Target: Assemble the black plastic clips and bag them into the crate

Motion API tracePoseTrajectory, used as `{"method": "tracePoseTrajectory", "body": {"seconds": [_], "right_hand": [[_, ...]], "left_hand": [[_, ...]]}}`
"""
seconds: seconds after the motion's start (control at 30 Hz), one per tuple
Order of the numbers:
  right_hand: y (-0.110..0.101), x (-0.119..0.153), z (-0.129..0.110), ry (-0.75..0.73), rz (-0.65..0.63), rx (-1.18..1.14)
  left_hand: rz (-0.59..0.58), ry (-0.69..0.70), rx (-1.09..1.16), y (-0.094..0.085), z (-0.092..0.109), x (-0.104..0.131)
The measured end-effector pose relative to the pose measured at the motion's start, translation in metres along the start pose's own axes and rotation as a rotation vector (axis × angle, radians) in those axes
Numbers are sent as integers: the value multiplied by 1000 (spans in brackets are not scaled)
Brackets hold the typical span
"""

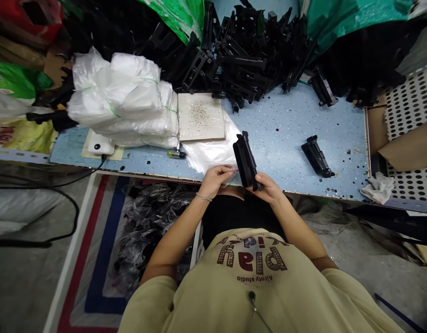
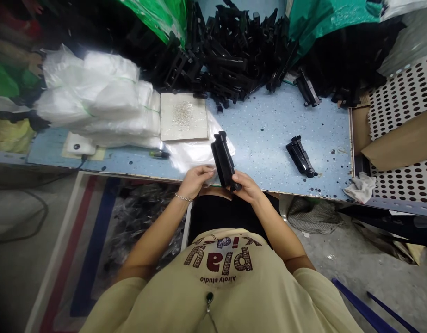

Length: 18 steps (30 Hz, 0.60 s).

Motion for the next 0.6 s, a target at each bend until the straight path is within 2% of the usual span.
{"method": "tracePoseTrajectory", "body": {"seconds": [0.1, 0.17, 0.27, 0.37, 0.43, 0.5, 0.6], "right_hand": [[6, 4, 1, 27, -54, 55], [4, 4, 0, 16, -43, 52], [-11, 4, -4, -36, 68, -16], [-29, 10, -4, -61, 162, -54], [-32, 15, -4, -61, 156, -30], [-29, 19, -4, -61, 129, 13], [-23, 21, -7, -64, 100, 65]], "left_hand": [[18, 26, 50, 2, 1, -1], [14, 40, 70, 1, 2, -2], [28, 57, 77, -5, 4, -3], [53, 244, -111, -13, 18, -1], [-60, 444, -379, -5, 32, 4], [-240, 578, -614, 9, 39, 10], [-392, 596, -777, 17, 38, 10]]}}
Point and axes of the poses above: each hand's wrist, its own x-axis away from the middle knuckle, its own y-axis out of the palm, z = x × y, the point moved 6 cm from there along -x, towards the middle knuckle, and after that the axes turned 12 degrees about y, right-handed, at the moved point
